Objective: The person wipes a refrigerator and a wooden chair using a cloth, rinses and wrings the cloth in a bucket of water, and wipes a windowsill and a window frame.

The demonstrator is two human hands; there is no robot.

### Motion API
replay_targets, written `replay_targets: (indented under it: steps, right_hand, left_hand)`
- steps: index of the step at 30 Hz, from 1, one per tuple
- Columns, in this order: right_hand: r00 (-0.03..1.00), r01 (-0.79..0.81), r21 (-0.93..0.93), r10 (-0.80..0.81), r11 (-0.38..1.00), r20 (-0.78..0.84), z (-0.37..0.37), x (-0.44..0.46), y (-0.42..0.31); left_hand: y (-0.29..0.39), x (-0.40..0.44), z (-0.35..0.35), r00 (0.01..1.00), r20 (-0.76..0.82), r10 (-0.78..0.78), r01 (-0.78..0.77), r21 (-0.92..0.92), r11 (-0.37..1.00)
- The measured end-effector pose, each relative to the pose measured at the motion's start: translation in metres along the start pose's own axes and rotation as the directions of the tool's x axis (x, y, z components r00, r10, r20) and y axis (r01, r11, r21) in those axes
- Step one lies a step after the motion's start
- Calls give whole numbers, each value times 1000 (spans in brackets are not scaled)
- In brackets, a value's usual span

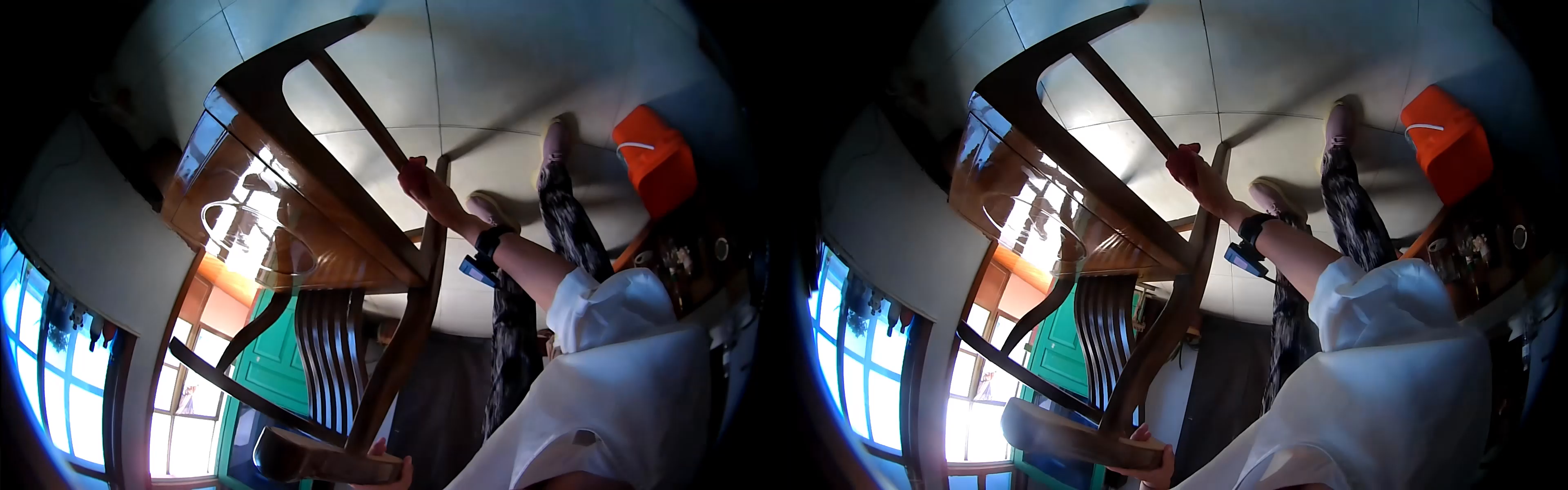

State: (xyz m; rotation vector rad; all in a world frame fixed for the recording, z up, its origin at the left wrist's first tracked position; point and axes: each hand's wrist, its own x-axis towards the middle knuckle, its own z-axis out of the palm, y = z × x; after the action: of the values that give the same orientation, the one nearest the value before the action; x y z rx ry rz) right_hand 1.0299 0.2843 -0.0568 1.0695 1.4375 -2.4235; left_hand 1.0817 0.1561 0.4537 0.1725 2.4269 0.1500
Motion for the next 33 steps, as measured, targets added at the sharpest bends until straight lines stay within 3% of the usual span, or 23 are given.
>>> replay_targets:
  steps: [1, 3, 5, 9, 12, 15, 20, 23, 25, 26, 27, 29, 31, 33]
  right_hand:
    - [1000, 9, -1, -9, 1000, 0, 1, 12, -10]
    - [988, 103, -246, -127, 964, -84, 5, 56, -33]
    - [982, 98, -368, -150, 925, -116, 10, 117, -75]
    - [997, -15, -449, -21, 893, -76, 14, 183, -108]
    - [1000, -8, -392, 15, 920, 16, 3, 166, -89]
    - [992, -36, -293, 69, 955, 104, -9, 95, -19]
    - [984, -110, -281, 144, 953, 104, -23, -6, 54]
    - [995, -24, -338, 55, 941, 83, -26, -26, 67]
    - [972, -65, -637, 194, 768, 134, -35, -15, 51]
    - [977, 66, -799, 126, 597, 174, -44, -12, 37]
    - [991, 73, -872, 63, 485, 119, -50, -12, 25]
    - [996, -62, -850, 93, 523, -15, -64, -23, -23]
    - [999, 8, -689, -36, 724, -27, -66, -40, -63]
    - [855, 367, -662, -517, 654, -36, -45, -44, -82]
  left_hand:
    - [-1, -1, 1, 1000, -5, 0, 0, -4, 1000]
    - [-1, -4, 1, 1000, -2, -8, 8, -6, 1000]
    - [-3, -9, 4, 1000, 0, -16, 16, -9, 1000]
    - [-6, -15, 0, 999, 30, -43, 43, -3, 999]
    - [-8, -18, -5, 996, 57, -64, 63, 9, 998]
    - [-11, -14, -5, 995, 65, -71, 70, 16, 997]
    - [-11, -21, -13, 997, 63, -51, 49, 31, 998]
    - [-11, -23, -18, 997, 67, -47, 45, 35, 998]
    - [-10, -24, -21, 996, 75, -47, 45, 31, 999]
    - [-10, -26, -22, 996, 76, -49, 47, 27, 999]
    - [-10, -27, -23, 996, 77, -50, 48, 26, 998]
    - [-14, -30, -21, 993, 86, -79, 79, 4, 997]
    - [-11, -24, -18, 977, 130, -172, 174, -4, 985]
    - [10, 3, -6, 998, -50, 27, -31, -94, 995]
